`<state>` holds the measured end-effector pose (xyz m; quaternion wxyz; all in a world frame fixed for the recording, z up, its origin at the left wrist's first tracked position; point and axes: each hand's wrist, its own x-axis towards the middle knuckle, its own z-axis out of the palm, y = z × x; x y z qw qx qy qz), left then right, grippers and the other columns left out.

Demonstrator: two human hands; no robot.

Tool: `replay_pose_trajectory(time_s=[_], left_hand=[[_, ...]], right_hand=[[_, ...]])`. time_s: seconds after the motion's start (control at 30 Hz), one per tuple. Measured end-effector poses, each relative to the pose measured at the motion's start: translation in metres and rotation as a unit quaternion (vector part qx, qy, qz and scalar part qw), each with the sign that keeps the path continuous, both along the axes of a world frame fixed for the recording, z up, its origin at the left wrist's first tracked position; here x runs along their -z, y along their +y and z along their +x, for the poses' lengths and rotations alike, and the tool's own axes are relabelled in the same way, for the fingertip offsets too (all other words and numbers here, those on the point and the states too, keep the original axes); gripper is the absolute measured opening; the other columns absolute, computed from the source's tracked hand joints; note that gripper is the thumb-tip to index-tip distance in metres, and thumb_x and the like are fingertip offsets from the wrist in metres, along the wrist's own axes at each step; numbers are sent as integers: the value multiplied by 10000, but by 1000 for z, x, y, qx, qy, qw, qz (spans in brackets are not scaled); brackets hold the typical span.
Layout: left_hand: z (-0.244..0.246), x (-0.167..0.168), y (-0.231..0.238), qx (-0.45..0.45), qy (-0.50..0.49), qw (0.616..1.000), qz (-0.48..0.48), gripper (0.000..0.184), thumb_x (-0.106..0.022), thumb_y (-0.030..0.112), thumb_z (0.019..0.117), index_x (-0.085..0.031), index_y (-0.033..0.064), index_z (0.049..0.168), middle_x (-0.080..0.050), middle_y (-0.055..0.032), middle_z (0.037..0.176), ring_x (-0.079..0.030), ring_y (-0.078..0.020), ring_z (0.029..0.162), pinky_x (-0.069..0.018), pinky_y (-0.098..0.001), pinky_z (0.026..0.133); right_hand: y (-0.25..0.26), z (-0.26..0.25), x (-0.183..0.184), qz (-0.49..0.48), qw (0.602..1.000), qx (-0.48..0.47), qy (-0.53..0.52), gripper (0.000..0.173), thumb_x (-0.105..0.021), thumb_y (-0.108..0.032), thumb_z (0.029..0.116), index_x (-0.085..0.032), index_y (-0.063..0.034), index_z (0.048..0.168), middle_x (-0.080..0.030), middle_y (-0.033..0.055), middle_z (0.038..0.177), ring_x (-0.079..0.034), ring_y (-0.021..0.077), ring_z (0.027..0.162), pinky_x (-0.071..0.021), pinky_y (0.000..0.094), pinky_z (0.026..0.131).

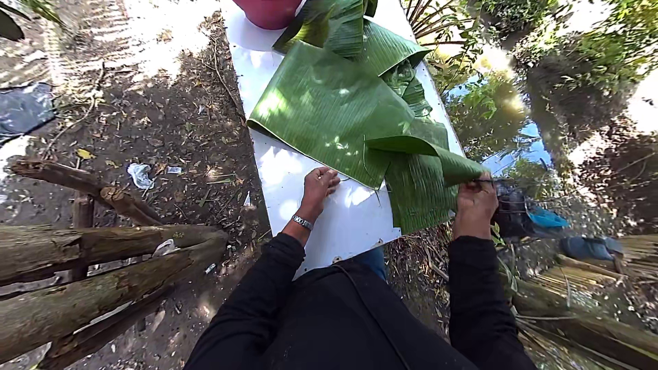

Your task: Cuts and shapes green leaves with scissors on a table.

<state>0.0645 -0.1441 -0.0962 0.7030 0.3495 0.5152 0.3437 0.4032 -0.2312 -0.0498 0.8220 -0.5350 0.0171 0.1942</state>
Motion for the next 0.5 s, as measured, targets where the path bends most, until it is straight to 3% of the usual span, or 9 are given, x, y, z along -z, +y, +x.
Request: replay_pose_trajectory(time_s=[0.13, 0.3, 0.4, 0.5], left_hand=[[11, 7, -7, 7, -12, 1000, -16, 385, -541, 219, 1071, -509, 17, 1397, -635, -194, 1290, -690, -263, 1047, -577, -421, 876], [4, 7, -4, -56, -45, 996, -43, 446, -546, 210, 1068, -428, 8, 1447, -625, -195, 1323, -689, -255, 1069, -577, -407, 887], [-5, -1, 0, -124, -44, 991, -32, 546, -579, 227, 1052, -356, 26, 1508, -552, -196, 1408, -651, -272, 1138, -567, -421, 908], [-10, -8, 12, -214, -41, 976, -28, 600, -598, 152, 1029, -300, 19, 1533, -479, -205, 1471, -593, -295, 1216, -543, -456, 948]], right_hand=[[61, 17, -53, 16, 995, -51, -86, 213, -582, -77, 1030, -486, -116, 1216, -556, -8, 927, -568, 85, 741, -558, 272, 722], [93, 26, -110, 116, 981, 1, -156, 285, -562, -28, 1034, -458, -62, 1297, -567, 53, 1041, -591, 122, 810, -569, 287, 775], [72, 18, -100, 110, 975, 26, -192, 345, -527, -50, 1056, -402, -46, 1377, -554, 58, 1098, -597, 116, 878, -558, 283, 827], [31, 9, -38, 10, 983, 46, -176, 336, -582, -96, 1036, -467, -42, 1347, -583, 48, 1052, -601, 126, 841, -560, 314, 819]])
